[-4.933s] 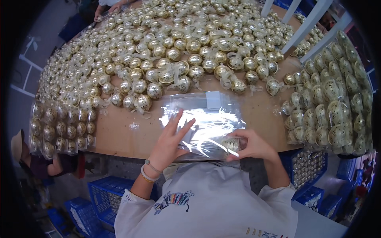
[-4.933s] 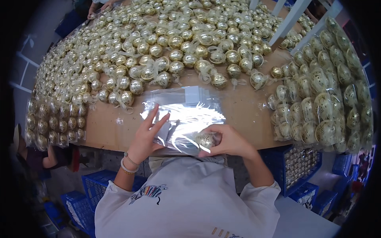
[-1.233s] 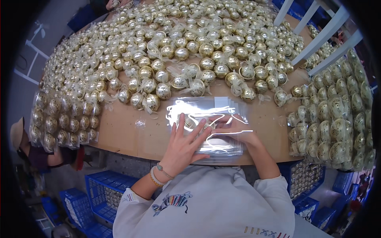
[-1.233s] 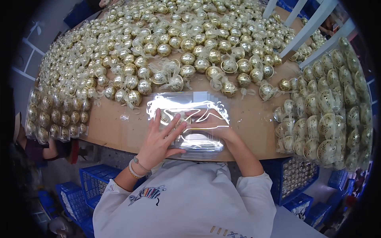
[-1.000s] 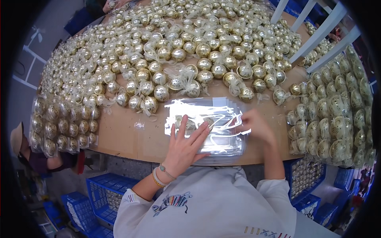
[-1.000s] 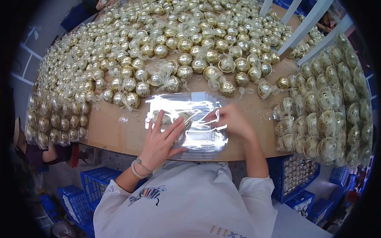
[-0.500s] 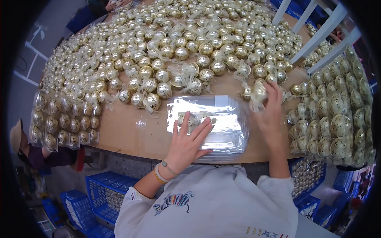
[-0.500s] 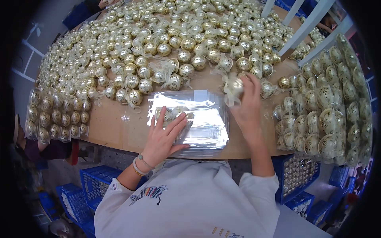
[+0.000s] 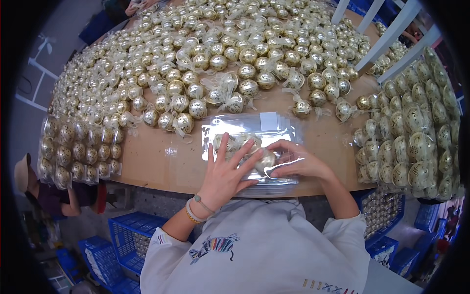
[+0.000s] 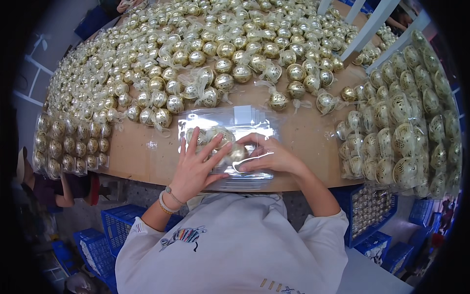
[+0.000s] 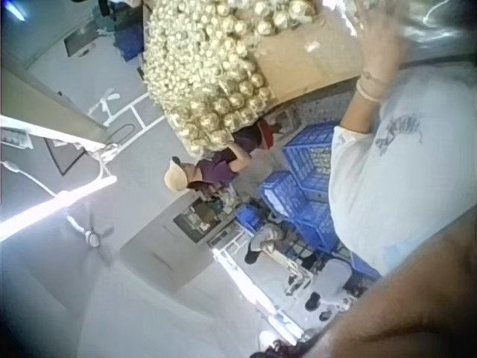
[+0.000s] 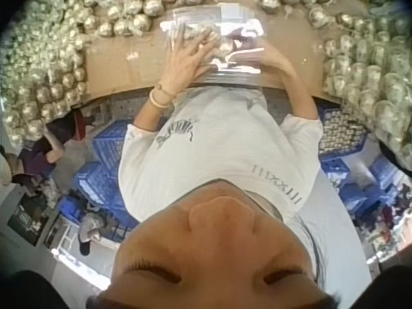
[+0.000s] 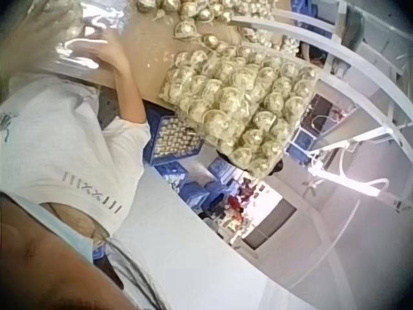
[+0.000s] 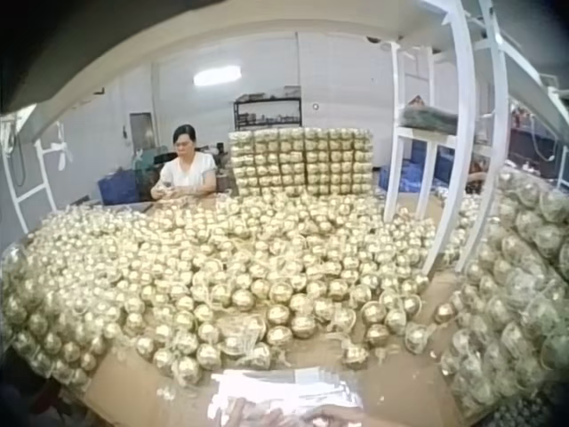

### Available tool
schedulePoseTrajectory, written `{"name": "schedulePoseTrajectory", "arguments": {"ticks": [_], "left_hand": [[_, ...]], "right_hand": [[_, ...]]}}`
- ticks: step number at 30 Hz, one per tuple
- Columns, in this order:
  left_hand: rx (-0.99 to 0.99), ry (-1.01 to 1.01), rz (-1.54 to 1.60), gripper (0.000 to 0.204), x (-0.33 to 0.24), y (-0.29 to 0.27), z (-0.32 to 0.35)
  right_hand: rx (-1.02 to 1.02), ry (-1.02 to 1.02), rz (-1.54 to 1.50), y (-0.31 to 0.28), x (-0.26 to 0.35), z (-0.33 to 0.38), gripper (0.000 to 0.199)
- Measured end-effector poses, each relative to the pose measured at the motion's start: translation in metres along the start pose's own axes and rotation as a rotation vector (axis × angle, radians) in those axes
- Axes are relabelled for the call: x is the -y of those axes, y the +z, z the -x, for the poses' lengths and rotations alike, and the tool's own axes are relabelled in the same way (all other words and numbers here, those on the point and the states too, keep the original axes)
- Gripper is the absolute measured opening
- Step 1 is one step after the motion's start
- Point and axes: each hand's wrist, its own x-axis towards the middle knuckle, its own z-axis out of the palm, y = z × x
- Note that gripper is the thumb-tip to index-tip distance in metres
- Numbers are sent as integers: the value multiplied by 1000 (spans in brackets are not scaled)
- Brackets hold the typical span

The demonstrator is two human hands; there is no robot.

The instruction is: Packing gold-colored spherical ornaments into clear plastic bags and sealing them.

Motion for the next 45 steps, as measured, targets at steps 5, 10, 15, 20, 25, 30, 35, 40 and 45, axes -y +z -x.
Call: {"name": "schedulePoseTrajectory", "arguments": {"ticks": [5,10,15,20,25,30,35,40,45], "left_hand": [[34,-23,-17,74,-5,-3,-1],[-3,72,-97,67,-2,4,2],[80,81,-80,61,0,-3,3],[64,78,-31,61,-4,-5,0],[70,74,-24,59,-3,-4,-1],[79,62,-13,59,-3,-6,-2],[66,70,-50,58,-4,-8,-1],[81,73,-24,62,-1,-5,-1],[67,79,-42,63,-2,-3,-2]], "right_hand": [[139,-140,27,-1,-3,-12,41],[24,-289,416,20,4,-27,35],[202,-114,90,-37,12,5,25],[-1063,-14,789,-123,35,10,25],[-955,-75,1131,-131,48,-33,38],[-802,-134,1226,-125,21,-17,48],[-950,-177,949,-82,-13,35,58],[-873,-347,-8,-27,-43,49,63],[-592,-253,337,13,-16,39,68]]}}
